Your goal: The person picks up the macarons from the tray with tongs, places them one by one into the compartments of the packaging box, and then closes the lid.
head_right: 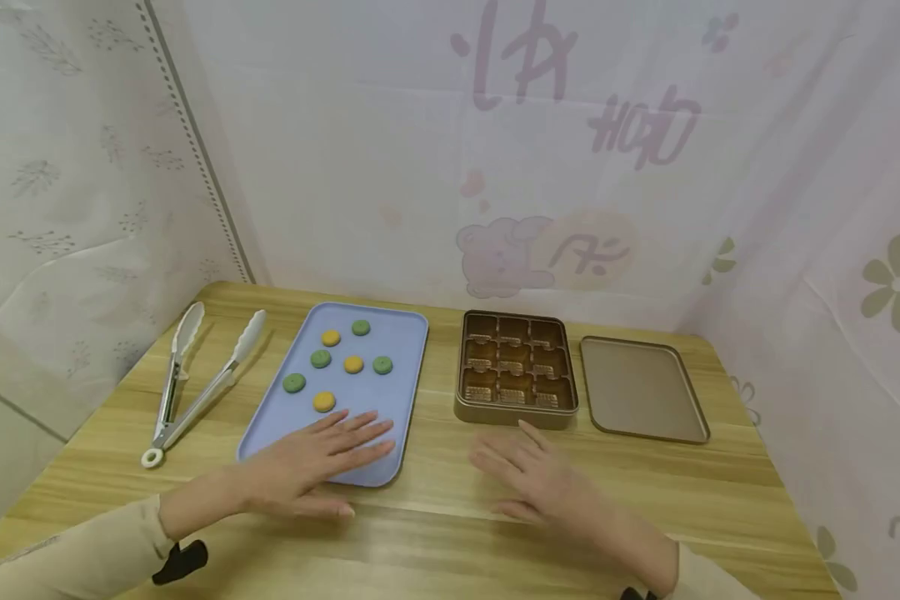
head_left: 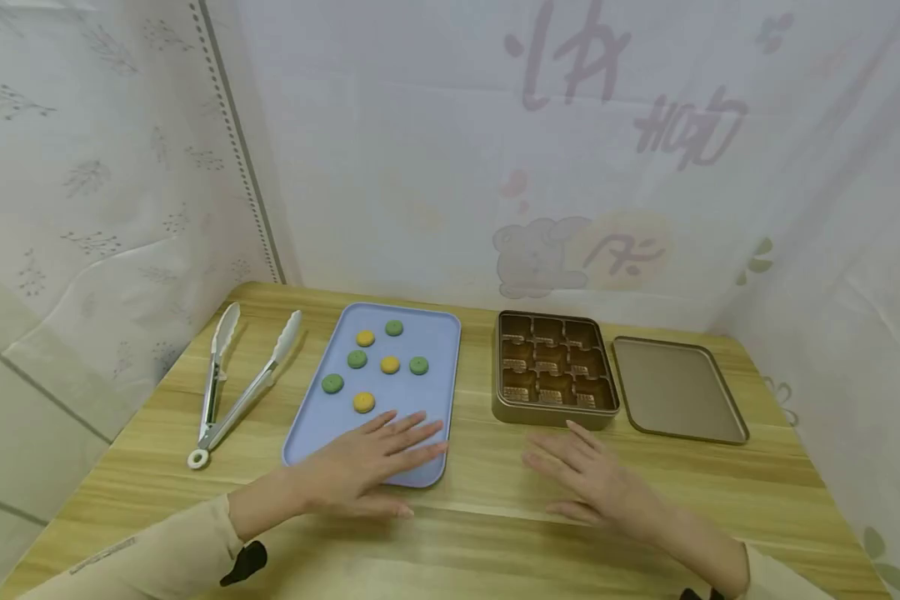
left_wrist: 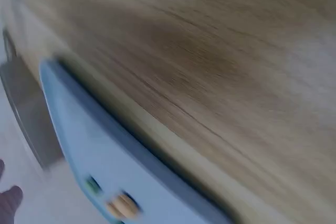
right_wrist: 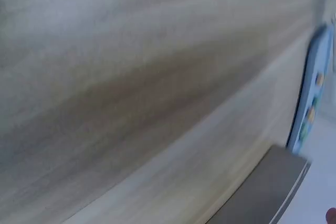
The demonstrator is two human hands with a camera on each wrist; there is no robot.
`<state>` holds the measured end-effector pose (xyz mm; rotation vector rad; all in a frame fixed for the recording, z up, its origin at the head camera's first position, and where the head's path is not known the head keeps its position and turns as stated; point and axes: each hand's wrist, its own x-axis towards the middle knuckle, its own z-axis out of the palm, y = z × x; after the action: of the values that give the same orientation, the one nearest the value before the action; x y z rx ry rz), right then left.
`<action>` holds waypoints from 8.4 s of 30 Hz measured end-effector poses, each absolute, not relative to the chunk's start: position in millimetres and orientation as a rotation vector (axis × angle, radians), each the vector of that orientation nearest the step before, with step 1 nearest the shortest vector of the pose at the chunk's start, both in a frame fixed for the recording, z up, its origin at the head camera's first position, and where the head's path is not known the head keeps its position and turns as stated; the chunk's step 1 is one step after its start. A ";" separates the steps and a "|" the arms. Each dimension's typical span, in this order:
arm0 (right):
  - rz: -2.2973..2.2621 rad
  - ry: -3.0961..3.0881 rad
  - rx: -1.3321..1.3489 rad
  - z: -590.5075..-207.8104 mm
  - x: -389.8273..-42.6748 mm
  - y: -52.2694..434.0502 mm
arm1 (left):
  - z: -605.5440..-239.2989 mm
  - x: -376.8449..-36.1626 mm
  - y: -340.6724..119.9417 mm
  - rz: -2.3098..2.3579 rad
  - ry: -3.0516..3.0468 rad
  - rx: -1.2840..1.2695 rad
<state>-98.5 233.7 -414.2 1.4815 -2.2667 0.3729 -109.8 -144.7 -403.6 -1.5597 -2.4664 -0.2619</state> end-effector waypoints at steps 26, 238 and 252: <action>1.026 -2.704 0.013 -435.3 -211.4 285.3 | -431.7 -157.2 -298.2 -0.990 -2.770 0.480; 0.998 -2.645 -0.066 -455.0 -226.1 279.3 | -339.6 -190.4 -23.7 -0.154 -3.062 -0.849; 1.007 -2.647 -0.067 -455.3 -224.0 278.9 | -346.1 -185.8 -27.0 -0.174 -3.041 -0.820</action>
<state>-224.0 278.9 -455.3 -0.0666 -2.6469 1.0066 -185.8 -27.0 -346.1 -0.8205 -3.0412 -0.1738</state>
